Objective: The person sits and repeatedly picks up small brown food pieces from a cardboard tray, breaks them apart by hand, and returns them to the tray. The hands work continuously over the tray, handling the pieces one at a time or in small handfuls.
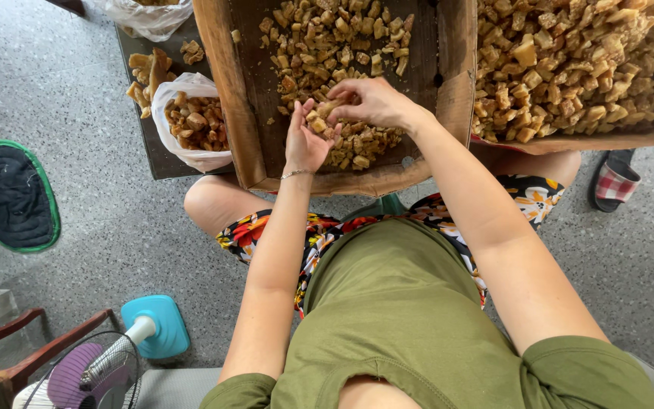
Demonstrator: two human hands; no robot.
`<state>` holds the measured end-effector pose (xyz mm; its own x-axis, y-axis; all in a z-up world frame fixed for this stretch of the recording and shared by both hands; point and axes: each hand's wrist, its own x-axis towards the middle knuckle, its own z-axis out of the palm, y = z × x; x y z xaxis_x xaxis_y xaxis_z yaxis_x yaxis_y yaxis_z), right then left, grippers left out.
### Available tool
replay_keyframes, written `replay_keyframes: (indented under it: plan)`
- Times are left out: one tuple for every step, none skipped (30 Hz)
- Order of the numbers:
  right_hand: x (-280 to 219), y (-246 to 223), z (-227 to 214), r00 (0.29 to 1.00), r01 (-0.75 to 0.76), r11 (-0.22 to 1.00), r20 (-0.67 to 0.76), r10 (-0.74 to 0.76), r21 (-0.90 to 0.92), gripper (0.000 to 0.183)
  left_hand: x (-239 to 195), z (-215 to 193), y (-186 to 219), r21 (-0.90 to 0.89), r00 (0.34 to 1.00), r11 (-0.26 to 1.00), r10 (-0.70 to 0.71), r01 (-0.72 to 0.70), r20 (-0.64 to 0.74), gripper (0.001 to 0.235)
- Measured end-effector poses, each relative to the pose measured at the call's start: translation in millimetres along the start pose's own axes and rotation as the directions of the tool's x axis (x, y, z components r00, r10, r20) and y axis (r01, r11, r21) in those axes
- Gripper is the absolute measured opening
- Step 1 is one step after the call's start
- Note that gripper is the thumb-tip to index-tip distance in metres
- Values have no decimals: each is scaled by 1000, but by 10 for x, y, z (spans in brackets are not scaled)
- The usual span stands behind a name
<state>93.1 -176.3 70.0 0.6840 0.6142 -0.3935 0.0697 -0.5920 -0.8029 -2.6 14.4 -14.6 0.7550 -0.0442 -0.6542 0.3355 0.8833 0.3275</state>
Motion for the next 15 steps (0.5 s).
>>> replay_keyframes:
  plan:
    - [31,-94,-9,1000,5,999,19,-4,-39,44,-17,9,3,3,1000,1000,-4,4,19,36]
    - [63,-139,-23,999,11,997,38,-8,-77,48,-26,10,13,7,999,1000,-8,8,39,36]
    - [89,-126,-44,999,-25,994,-35,22,-106,43,-32,3,12,-16,998,999,29,-29,50,35]
    - [126,-68,-77,993,-64,989,-108,49,-133,38,-35,-10,11,-38,996,997,67,-65,60,35]
    - [169,23,-110,980,-106,982,-184,76,-157,34,-25,-16,12,-62,992,993,103,-99,72,35]
    - [204,142,-128,971,-87,980,-235,43,-179,33,-16,-25,22,-108,992,988,113,-107,50,33]
    - [241,277,-140,959,-69,977,-284,9,-203,33,-7,-34,33,-153,992,981,122,-116,28,31]
    - [299,398,-111,943,-52,972,-332,-27,-227,33,4,-41,43,-199,992,972,129,-126,5,29]
    - [370,502,-42,958,-14,955,-276,-72,-296,37,11,-49,54,-207,991,970,131,-127,7,29]
    - [441,590,37,970,28,932,-218,-113,-360,41,19,-52,60,-216,991,968,133,-128,9,29]
    - [519,657,129,976,74,904,-154,-152,-420,46,24,-58,68,-224,991,966,137,-131,9,30]
    - [592,705,227,983,55,881,-129,-130,-470,56,31,-59,68,-232,991,965,130,-124,14,29]
    - [663,727,351,989,38,855,-105,-107,-517,66,32,-64,65,-240,992,964,125,-117,18,29]
    - [721,744,445,993,22,826,-82,-83,-563,76,35,-69,63,-247,993,963,119,-111,22,28]
    - [765,757,516,994,13,802,-76,-73,-598,72,40,-71,61,-250,993,962,118,-109,24,28]
